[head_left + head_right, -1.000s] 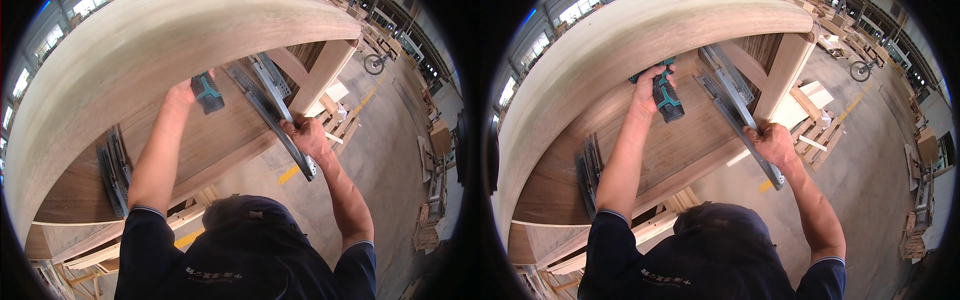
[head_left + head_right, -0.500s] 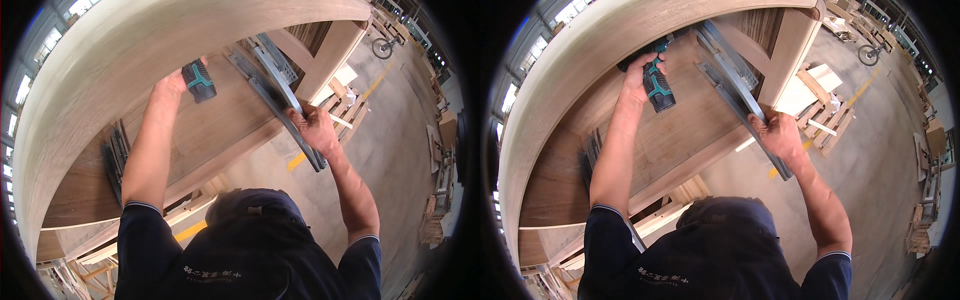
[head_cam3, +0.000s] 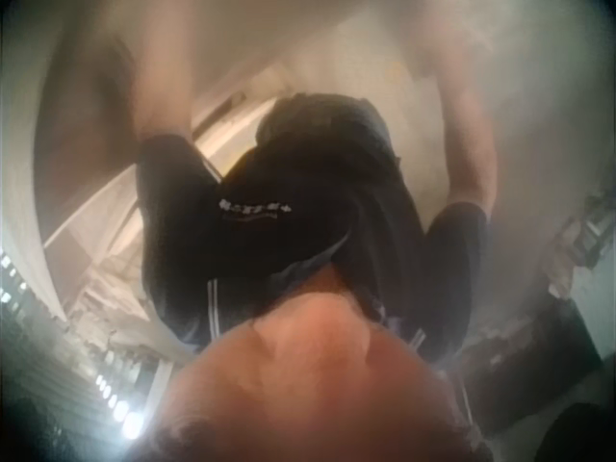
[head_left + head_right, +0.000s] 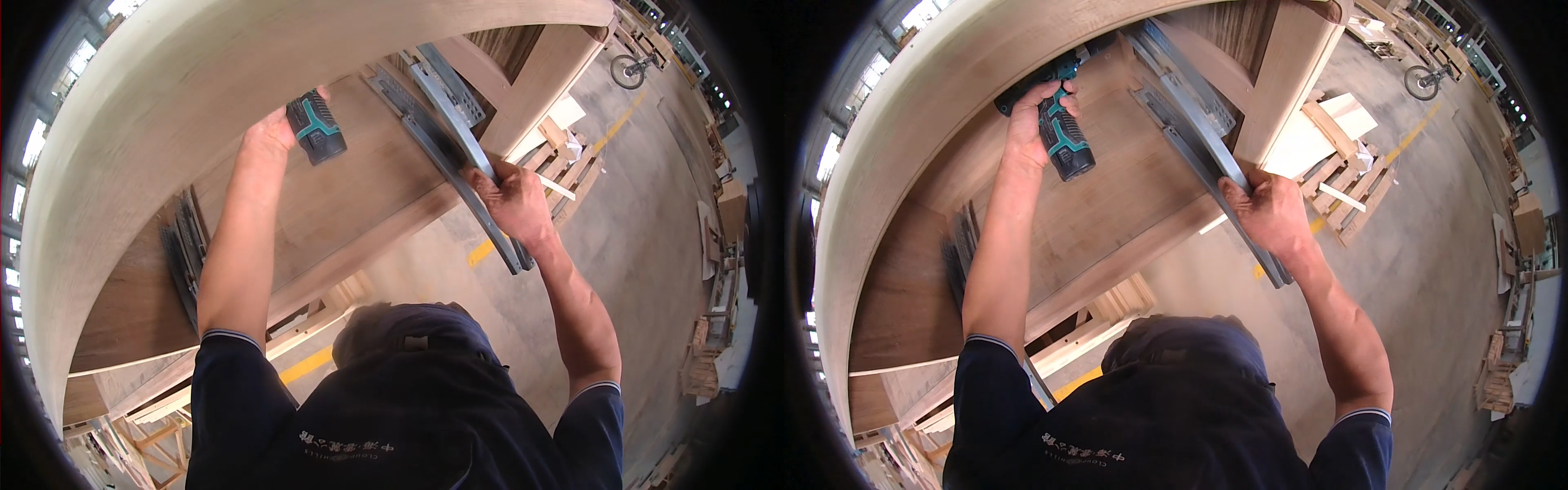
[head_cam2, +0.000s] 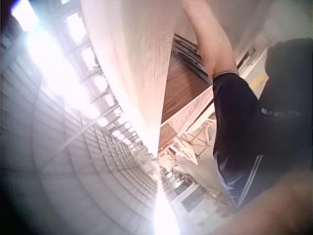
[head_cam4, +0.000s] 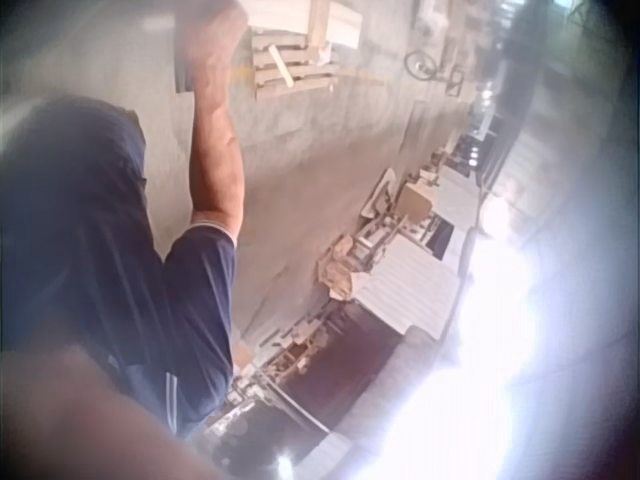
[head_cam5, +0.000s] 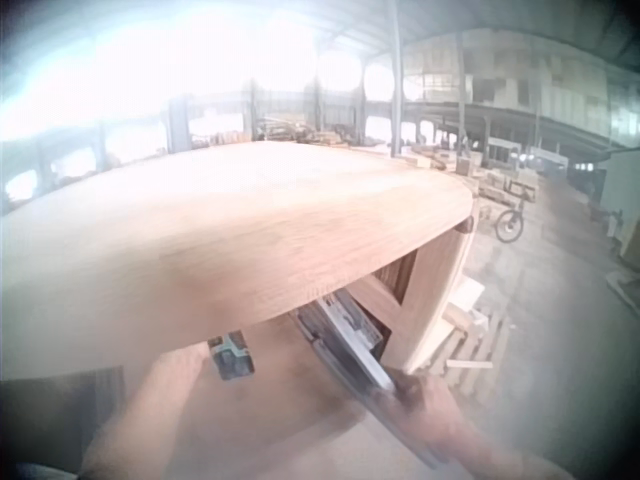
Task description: The person assembles wooden furniture components by aligning panels and using a power drill to drive screws into pre-drilled holes, then installs metal drawer slides onto the interior of a cabinet frame.
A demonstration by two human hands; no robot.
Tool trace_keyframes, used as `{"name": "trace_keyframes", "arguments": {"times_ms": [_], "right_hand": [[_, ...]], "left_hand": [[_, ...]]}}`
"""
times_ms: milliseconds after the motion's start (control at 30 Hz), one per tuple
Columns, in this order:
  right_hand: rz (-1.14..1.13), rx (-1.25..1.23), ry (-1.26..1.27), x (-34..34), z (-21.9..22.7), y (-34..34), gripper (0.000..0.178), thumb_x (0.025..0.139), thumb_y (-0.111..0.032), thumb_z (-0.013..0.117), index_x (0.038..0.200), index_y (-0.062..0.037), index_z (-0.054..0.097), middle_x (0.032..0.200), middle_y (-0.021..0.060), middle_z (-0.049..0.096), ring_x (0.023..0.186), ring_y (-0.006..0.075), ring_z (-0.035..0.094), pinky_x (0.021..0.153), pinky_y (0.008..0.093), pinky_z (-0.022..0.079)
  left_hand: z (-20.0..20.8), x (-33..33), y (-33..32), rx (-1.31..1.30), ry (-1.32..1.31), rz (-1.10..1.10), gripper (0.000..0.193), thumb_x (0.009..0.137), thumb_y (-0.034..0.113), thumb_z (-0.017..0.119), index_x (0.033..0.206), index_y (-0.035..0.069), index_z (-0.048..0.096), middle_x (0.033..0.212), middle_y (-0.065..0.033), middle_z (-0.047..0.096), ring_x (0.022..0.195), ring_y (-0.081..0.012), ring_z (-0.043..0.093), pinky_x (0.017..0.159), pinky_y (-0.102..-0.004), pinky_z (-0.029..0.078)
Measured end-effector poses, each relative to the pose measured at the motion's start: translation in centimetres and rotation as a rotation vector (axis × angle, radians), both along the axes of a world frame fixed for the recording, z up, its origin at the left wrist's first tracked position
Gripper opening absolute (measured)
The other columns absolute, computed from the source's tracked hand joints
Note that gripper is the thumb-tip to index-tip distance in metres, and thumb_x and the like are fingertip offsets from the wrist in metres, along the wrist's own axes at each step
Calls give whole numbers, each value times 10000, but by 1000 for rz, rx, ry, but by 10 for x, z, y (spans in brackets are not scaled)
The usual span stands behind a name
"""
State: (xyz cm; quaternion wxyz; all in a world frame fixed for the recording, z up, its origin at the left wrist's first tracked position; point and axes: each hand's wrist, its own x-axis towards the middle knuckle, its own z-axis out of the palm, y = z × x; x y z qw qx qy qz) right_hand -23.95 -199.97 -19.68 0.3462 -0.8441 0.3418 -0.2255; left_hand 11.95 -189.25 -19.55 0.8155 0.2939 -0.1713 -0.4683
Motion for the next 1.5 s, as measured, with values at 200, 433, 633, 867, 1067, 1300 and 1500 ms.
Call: {"name": "trace_keyframes", "arguments": {"times_ms": [200, 433, 633, 867, 1067, 1300, 1500], "right_hand": [[-11, 138, 65, 3, 10, 2, 281, 901, -237, 694, 940, 41, 690, 646, 191, 602, 560, 251, 579, 581, 393, 476], [154, -216, 206, 5, -11, 21, 416, 886, -359, 700, 701, 8, 633, 653, 241, 593, 637, 428, 603, 593, 454, 501], [305, -207, 261, 36, -43, 65, 397, 869, -372, 683, 684, -22, 648, 694, 223, 636, 681, 425, 637, 616, 480, 519], [391, -248, 180, 58, -67, 108, 394, 896, -379, 645, 749, -14, 666, 737, 233, 662, 722, 433, 655, 674, 513, 535], [636, -219, 336, 78, -74, 129, 441, 944, -427, 552, 807, -24, 666, 754, 224, 677, 741, 419, 672, 700, 506, 545], [478, -206, 268, 159, -59, 81, 399, 970, -422, 536, 937, -38, 643, 919, 212, 709, 863, 388, 695, 776, 486, 557], [289, -226, 248, 214, -80, 72, 427, 971, -404, 540, 912, 8, 639, 971, 255, 698, 964, 417, 678, 851, 482, 543]], "left_hand": [[2, -9, 26, 45, 181, 106, 251, 889, 46, 605, 1094, -35, 485, 949, -108, 612, 704, -173, 583, 666, -307, 557], [-1, -41, 88, 32, 203, 66, 252, 914, 162, 617, 1047, -47, 567, 898, -119, 609, 697, -201, 599, 641, -345, 548], [-10, -73, 156, 71, 202, 219, 235, 853, 95, 658, 1062, 6, 599, 937, -85, 651, 700, -185, 604, 660, -338, 548], [-11, -105, 208, 67, 224, 342, 254, 846, 72, 672, 1086, 25, 605, 953, -87, 669, 689, -180, 609, 653, -327, 555], [-18, -120, 227, 137, 245, 411, 262, 847, 74, 671, 1096, 27, 604, 951, -96, 674, 663, -185, 608, 629, -329, 559], [-15, -143, 240, 139, 258, 344, 289, 840, 94, 672, 1099, -2, 586, 950, -101, 673, 699, -192, 617, 664, -321, 553], [-14, -147, 245, 210, 241, 364, 301, 825, 94, 675, 1095, -13, 594, 924, -106, 671, 689, -195, 621, 666, -325, 552]]}}
